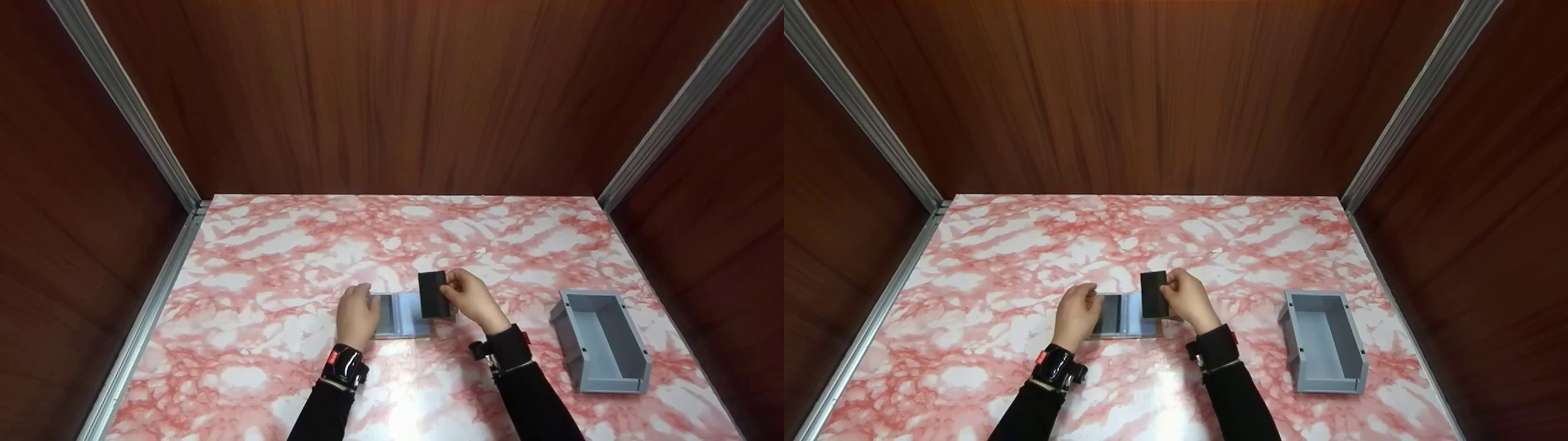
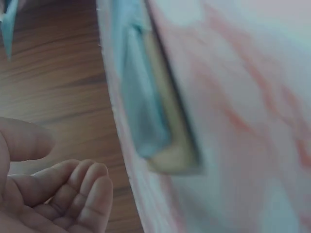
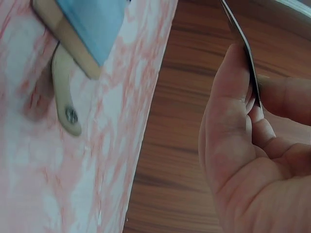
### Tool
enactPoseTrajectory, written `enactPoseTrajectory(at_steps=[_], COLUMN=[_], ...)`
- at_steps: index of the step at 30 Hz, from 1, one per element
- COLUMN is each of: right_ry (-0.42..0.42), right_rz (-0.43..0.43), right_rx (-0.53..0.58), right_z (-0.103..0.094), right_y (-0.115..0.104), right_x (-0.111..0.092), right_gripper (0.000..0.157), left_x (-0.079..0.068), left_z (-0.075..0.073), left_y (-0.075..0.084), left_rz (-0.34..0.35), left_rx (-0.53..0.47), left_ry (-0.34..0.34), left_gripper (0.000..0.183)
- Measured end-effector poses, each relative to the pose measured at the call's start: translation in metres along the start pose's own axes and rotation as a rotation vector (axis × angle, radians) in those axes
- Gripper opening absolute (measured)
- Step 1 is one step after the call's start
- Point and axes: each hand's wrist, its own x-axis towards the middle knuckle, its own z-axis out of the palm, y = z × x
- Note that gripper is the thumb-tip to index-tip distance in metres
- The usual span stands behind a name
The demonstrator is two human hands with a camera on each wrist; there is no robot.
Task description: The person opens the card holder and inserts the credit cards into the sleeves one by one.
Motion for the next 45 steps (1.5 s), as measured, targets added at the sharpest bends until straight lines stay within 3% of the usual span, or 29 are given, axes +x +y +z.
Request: enactPoseTrajectory(at_steps=[7,10,24,39,45], right_ry=[-0.013,-0.016,-0.029,-0.029,-0.035], right_rz=[-0.037,-0.054,-0.073,-0.044,-0.03], right_rx=[0.009,0.007,0.095,0.203,0.186], right_z=[0.013,0.018,0.036,0.045,0.046], right_y=[-0.006,-0.006,-0.008,-0.009,-0.007], right_x=[-0.001,-0.001,-0.001,-0.003,-0.003], right_gripper=[0.008,0.008,0.007,0.008,0.008], left_x=[-0.001,-0.001,-0.003,-0.002,-0.001], left_z=[0.0,0.002,0.007,0.005,0.004], left_y=[0.018,0.022,0.031,0.034,0.034], left_rz=[-0.073,-0.076,-0.008,-0.05,-0.06], left_rx=[-0.243,-0.291,-0.302,-0.371,-0.362], left_ry=[-0.068,-0.086,-0.09,-0.111,-0.108], left_gripper=[0.039,0.039,0.032,0.025,0.026])
